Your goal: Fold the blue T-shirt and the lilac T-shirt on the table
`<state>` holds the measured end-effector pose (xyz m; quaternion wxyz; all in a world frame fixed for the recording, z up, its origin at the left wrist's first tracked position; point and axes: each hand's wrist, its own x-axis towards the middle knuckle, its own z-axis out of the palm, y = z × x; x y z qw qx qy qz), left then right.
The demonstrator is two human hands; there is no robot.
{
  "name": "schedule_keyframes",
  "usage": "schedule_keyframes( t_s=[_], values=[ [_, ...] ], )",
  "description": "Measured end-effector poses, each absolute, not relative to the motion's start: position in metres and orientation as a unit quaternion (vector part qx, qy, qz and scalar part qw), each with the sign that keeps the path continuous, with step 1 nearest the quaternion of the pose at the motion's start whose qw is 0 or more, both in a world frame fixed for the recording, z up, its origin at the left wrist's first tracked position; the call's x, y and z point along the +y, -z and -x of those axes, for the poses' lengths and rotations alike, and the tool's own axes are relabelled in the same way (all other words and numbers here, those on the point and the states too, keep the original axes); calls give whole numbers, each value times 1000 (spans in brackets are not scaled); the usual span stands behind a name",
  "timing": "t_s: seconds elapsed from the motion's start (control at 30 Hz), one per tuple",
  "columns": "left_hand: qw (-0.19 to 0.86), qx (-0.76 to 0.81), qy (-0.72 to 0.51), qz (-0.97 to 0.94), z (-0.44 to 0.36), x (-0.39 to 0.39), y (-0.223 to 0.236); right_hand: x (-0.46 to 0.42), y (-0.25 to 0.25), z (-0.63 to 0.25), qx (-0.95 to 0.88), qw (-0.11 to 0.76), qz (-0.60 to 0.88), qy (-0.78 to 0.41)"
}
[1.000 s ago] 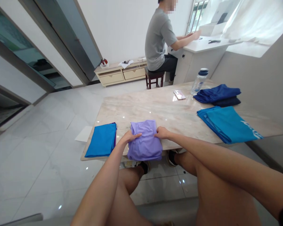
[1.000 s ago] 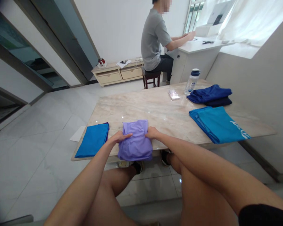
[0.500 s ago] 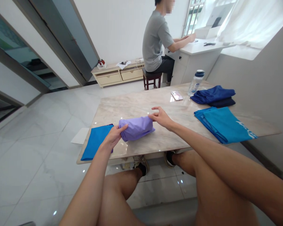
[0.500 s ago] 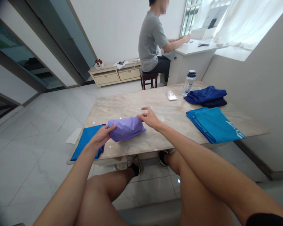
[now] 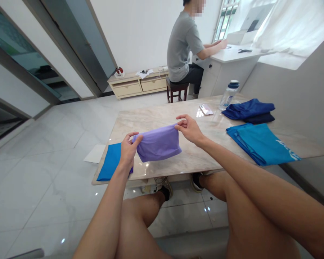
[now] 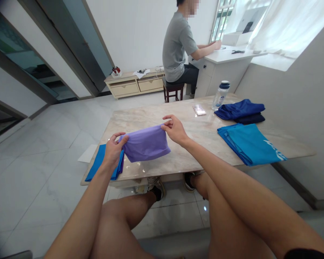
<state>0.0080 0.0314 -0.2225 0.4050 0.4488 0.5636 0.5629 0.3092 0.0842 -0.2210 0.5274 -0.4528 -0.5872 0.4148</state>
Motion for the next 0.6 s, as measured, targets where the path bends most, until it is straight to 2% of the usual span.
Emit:
schedule_keyframes(
  t_s=[0.2,0.4,0.5,0.6],
  values=[
    [433,538,-513,-509,-6,24,215,84,216,-320,-588,518,479,-395],
    [281,595,-422,-624,-7,27,218,88,216,-326,-614,526,471,-353],
    [223,587,-416,-658,-12,23,211,87,213,-333,-615,524,484,-336],
    [277,557,-421,-660,-19,13,202,85,208,-341,-614,520,497,-326]
  ],
)
